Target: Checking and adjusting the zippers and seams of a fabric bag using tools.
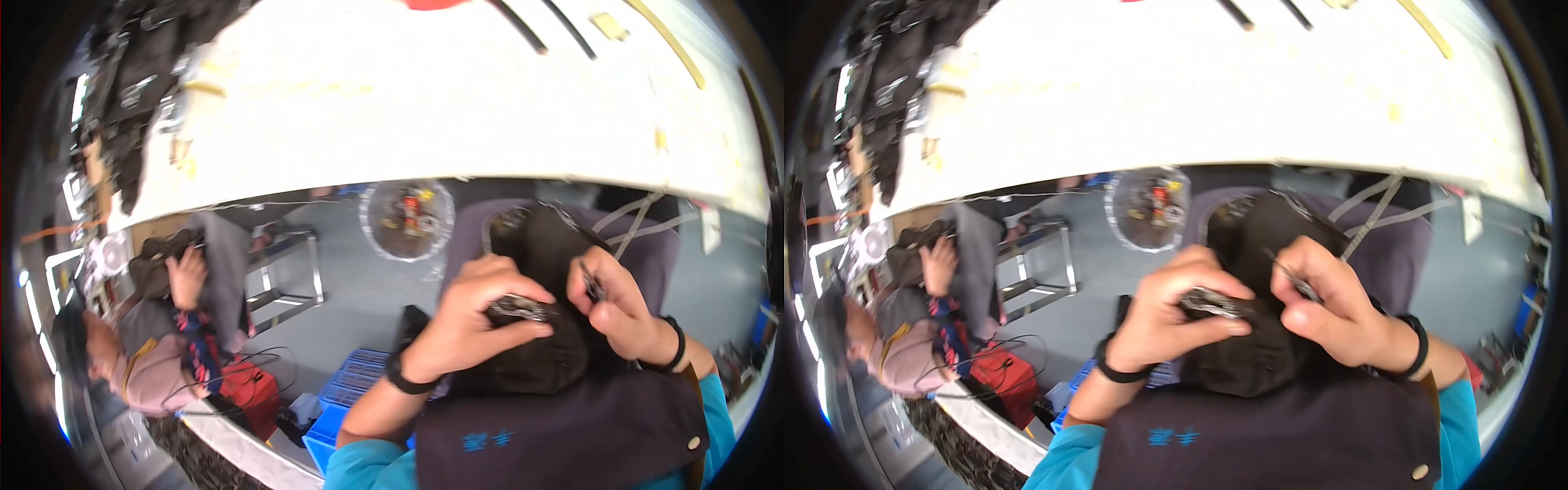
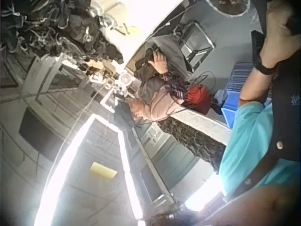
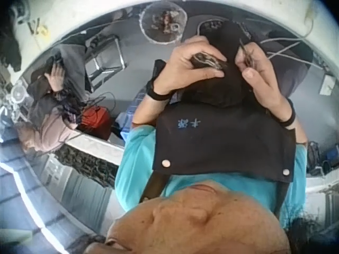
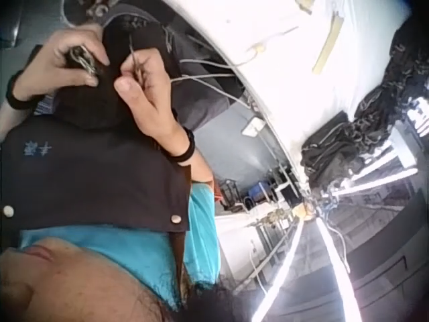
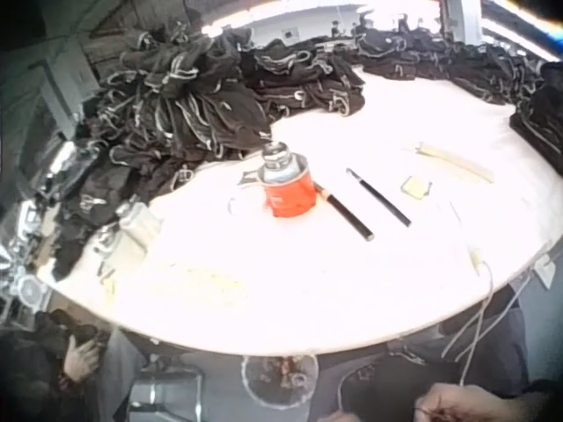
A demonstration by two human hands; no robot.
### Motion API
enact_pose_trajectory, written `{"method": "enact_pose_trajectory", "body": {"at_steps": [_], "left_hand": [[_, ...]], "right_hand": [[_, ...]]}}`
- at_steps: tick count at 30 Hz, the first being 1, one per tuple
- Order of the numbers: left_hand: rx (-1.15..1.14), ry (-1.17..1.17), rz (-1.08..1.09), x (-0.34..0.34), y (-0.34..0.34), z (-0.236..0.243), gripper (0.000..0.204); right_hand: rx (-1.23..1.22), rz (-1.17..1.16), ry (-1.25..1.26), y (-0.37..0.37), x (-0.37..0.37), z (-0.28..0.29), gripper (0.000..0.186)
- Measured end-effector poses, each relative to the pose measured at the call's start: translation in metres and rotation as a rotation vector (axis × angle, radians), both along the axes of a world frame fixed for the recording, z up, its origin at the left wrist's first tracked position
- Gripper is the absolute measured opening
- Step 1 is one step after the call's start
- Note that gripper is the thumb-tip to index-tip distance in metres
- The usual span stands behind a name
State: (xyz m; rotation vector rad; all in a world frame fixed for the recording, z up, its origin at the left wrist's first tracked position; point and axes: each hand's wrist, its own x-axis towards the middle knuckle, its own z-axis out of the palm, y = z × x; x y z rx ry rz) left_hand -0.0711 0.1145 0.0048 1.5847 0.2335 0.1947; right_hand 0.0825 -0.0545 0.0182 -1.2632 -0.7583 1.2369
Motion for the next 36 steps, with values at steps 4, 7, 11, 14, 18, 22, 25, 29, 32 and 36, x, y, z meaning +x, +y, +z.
{"method": "enact_pose_trajectory", "body": {"at_steps": [4, 7, 11, 14, 18, 22, 25, 29, 32, 36], "left_hand": [[0.003, -0.023, 0.010, -0.004, -0.001, -0.006, 0.030], [-0.055, -0.044, 0.034, -0.010, 0.001, -0.007, 0.031], [-0.128, -0.051, 0.089, -0.018, 0.006, -0.006, 0.055], [0.120, -0.125, 0.581, -0.047, 0.046, -0.005, 0.081], [-0.334, -0.265, 1.541, -0.094, 0.113, 0.007, 0.071], [-0.541, -0.196, 1.632, -0.156, 0.131, -0.018, 0.060], [-0.580, -0.109, 1.648, -0.146, 0.117, -0.026, 0.055], [-0.668, -0.103, 1.512, -0.119, 0.110, -0.036, 0.068], [-0.684, -0.093, 1.451, -0.110, 0.109, -0.034, 0.068], [-0.673, -0.069, 1.445, -0.110, 0.110, -0.035, 0.073]], "right_hand": [[-0.031, 0.044, -0.089, 0.005, -0.010, -0.008, 0.036], [-0.059, 0.046, -0.207, 0.009, -0.015, -0.005, 0.035], [-0.178, 0.005, -0.234, 0.016, -0.022, -0.001, 0.032], [-0.179, 0.007, -0.223, 0.020, -0.022, -0.005, 0.033], [-0.185, -0.014, -0.225, 0.017, -0.022, -0.007, 0.034], [-0.164, -0.006, -0.200, 0.021, -0.024, -0.001, 0.034], [-0.196, 0.015, -0.179, 0.026, -0.027, -0.001, 0.034], [-0.204, 0.000, -0.170, 0.022, -0.026, -0.005, 0.034], [-0.198, -0.032, -0.154, 0.022, -0.028, -0.005, 0.034], [-0.203, -0.034, -0.170, 0.021, -0.030, -0.010, 0.033]]}}
